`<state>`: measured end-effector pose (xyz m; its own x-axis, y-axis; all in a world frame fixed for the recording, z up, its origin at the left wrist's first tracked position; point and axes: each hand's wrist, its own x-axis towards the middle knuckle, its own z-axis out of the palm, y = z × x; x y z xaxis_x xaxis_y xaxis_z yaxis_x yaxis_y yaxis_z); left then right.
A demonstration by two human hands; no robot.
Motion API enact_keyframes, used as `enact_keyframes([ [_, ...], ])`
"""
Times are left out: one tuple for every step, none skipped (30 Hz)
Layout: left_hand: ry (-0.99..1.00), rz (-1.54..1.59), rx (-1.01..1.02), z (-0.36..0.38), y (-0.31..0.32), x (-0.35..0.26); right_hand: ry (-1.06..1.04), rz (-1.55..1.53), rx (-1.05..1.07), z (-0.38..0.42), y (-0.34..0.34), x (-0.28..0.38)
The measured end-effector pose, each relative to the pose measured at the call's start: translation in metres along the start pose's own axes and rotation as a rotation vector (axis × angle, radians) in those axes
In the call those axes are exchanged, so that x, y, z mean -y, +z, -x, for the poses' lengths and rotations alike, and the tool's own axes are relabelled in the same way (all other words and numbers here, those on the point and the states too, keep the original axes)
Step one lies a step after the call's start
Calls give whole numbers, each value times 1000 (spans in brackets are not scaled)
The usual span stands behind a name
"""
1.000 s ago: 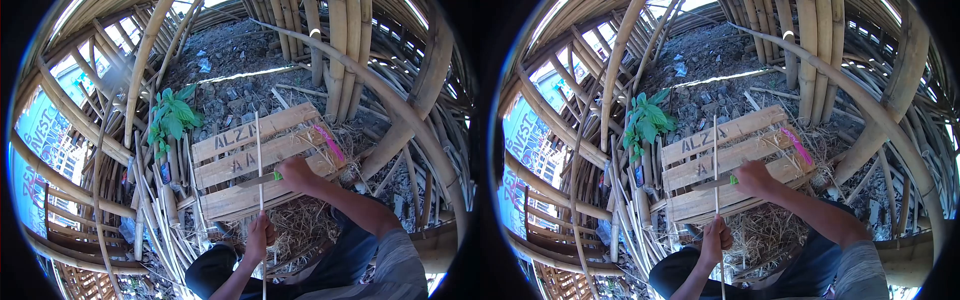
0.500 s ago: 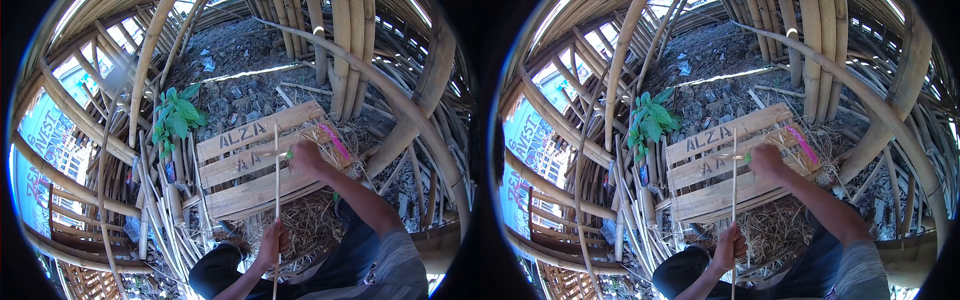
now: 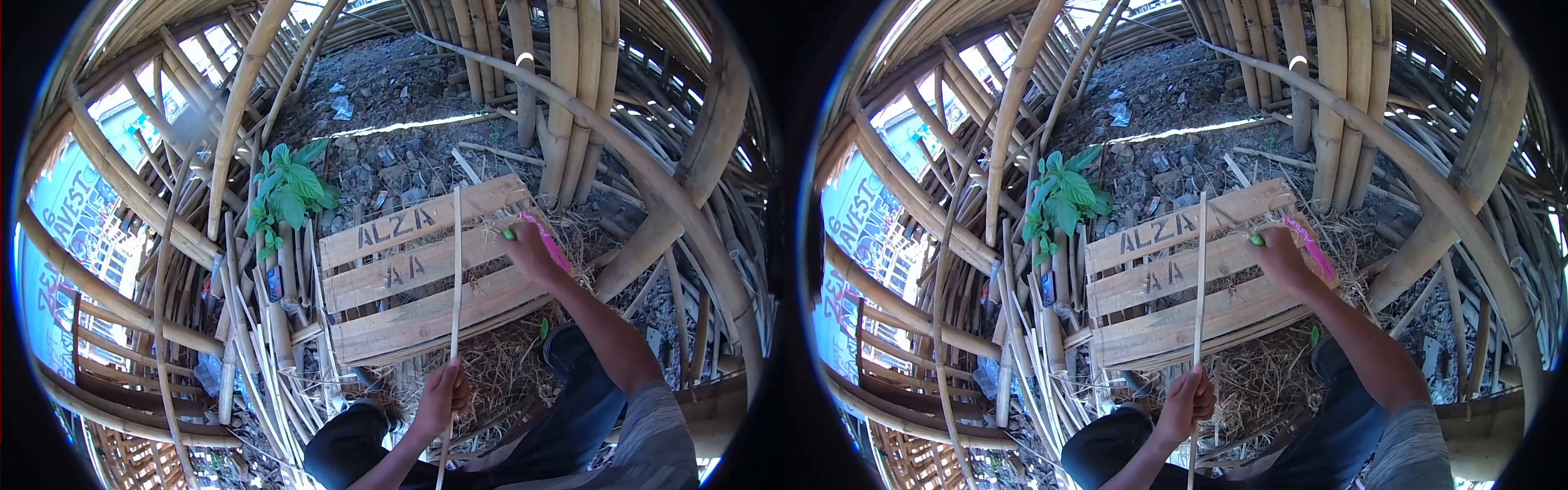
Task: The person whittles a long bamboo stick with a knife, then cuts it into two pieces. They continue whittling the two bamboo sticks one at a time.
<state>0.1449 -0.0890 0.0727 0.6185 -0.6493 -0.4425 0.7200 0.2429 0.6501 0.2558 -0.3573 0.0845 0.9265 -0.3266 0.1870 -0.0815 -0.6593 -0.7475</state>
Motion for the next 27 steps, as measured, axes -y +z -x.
enact_keyframes([
  [51, -124, -75, -1, 0, -1, -60, 46, 75, 9, -2, 15],
  [100, -250, -153, -2, -1, -2, -120, 90, 149, 15, 0, 25],
  [151, -306, -161, -1, 3, -7, -123, 89, 153, 22, 6, 28],
  [152, -304, -165, -2, 1, -8, -302, 171, 148, 29, 12, 30],
  [122, -216, -156, -4, -1, -8, -479, 251, 142, 36, 17, 32],
  [91, -129, -147, -6, -4, -8, -478, 249, 146, 41, 20, 36],
  [87, -128, -150, -6, -7, -8, -575, 366, 245, 48, 21, 42],
  [61, 20, -89, -6, -10, -8, -671, 483, 344, 53, 23, 45],
  [36, 167, -26, -7, -12, -8, -697, 546, 390, 58, 28, 47],
  [33, 167, -27, -8, -13, -5, -695, 545, 392, 58, 30, 49],
  [95, 34, -88, -9, -13, -2, -631, 563, 374, 59, 30, 53],
  [158, -100, -148, -9, -13, -1, -568, 581, 356, 59, 31, 56],
  [154, -98, -148, -9, -12, -2, -565, 581, 359, 58, 34, 57],
  [180, -142, -200, -10, -9, -5, -573, 555, 305, 56, 37, 56],
  [208, -189, -251, -11, -7, -9, -583, 528, 248, 53, 40, 54],
  [208, -189, -252, -13, -5, -11, -583, 527, 248, 49, 44, 51],
  [234, -238, -268, -14, -4, -14, -578, 552, 213, 45, 49, 48],
  [261, -289, -284, -13, -3, -16, -574, 576, 175, 38, 54, 45],
  [268, -292, -288, -10, -4, -9, -362, 596, 126, 20, 49, 38],
  [208, -338, -287, -6, -3, 7, -152, 613, 78, -3, 36, 24],
  [146, -387, -283, -3, -1, 20, -82, 650, 18, -24, 18, 6],
  [98, -320, -206, 1, 7, 24, -9, 685, -50, -36, 1, -13],
  [72, -240, -141, 4, 6, 23, -23, 652, -140, -36, -9, -33],
  [45, -150, -76, 4, 6, 22, -43, 625, -222, -31, -17, -32],
  [48, -141, -73, 3, 1, 18, -49, 632, -219, -28, -19, -31],
  [1, -34, -49, 3, -10, 12, -7, 570, -208, -21, -21, -30],
  [-49, 70, -24, 4, -18, 7, 39, 507, -199, -12, -23, -21],
])
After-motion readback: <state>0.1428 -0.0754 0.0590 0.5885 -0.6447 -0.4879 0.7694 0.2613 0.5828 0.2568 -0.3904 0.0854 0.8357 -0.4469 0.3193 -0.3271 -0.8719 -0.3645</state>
